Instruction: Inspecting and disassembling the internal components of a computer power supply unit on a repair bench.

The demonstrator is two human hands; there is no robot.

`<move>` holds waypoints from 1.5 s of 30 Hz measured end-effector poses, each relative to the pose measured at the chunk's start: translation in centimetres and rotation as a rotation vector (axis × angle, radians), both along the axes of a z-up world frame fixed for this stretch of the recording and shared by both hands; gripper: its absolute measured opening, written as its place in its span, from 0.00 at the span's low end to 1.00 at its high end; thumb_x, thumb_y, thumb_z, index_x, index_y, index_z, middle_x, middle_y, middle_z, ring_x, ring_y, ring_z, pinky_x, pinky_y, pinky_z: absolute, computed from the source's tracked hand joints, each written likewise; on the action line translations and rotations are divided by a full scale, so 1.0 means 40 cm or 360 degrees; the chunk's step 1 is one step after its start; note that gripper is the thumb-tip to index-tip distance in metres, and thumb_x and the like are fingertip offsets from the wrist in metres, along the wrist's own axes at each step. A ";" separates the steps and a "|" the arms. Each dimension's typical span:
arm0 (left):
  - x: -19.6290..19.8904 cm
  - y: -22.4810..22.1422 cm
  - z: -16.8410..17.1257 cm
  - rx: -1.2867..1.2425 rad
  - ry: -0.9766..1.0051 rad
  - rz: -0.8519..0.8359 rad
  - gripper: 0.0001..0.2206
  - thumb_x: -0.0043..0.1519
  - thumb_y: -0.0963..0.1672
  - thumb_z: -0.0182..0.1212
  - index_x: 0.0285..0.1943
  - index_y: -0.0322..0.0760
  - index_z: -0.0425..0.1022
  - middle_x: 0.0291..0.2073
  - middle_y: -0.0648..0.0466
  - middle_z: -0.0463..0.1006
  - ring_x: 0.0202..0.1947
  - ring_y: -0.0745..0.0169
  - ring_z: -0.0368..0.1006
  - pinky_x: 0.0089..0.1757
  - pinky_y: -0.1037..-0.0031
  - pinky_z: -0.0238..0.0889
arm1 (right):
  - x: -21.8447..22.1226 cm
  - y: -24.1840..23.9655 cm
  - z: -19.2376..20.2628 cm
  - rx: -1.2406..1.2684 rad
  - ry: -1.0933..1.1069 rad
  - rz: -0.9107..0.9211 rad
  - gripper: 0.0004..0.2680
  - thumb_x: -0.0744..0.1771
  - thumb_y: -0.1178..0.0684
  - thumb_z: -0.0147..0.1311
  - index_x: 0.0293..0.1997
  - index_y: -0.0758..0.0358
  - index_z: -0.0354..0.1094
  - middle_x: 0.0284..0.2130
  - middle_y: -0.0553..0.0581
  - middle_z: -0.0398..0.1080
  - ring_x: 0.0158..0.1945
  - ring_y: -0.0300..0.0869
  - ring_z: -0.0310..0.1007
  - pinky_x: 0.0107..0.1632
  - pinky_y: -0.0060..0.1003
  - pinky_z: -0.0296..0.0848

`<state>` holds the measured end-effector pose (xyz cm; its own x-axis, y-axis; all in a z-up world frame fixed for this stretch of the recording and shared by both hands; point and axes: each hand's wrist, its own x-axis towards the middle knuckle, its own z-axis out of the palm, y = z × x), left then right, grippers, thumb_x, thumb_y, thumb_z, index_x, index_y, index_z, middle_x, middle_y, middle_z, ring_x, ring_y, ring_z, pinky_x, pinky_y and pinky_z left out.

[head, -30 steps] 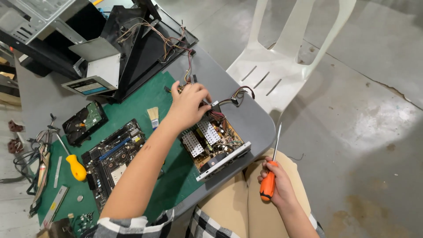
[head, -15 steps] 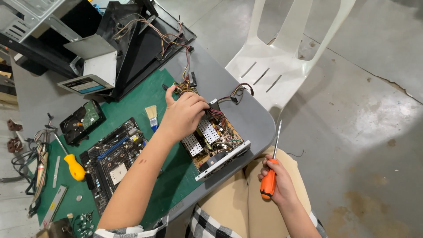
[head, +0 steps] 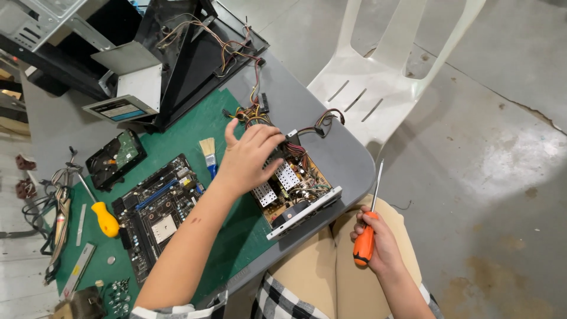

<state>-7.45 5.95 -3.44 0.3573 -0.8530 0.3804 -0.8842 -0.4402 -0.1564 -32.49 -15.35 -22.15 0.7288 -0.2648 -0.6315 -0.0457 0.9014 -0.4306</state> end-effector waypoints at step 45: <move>-0.004 -0.010 -0.014 0.0541 -0.0077 0.0160 0.29 0.61 0.59 0.53 0.71 0.54 0.65 0.78 0.53 0.54 0.75 0.52 0.50 0.67 0.42 0.22 | 0.000 0.011 0.026 -0.0110 0.0041 0.0010 0.06 0.68 0.59 0.48 0.48 0.54 0.64 0.33 0.49 0.66 0.24 0.36 0.60 0.31 0.32 0.61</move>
<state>-7.59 5.54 -4.01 0.4343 -0.8953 0.0990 -0.8273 -0.4399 -0.3493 -32.50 -14.93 -21.09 0.7144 -0.3040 -0.6303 -0.0629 0.8692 -0.4905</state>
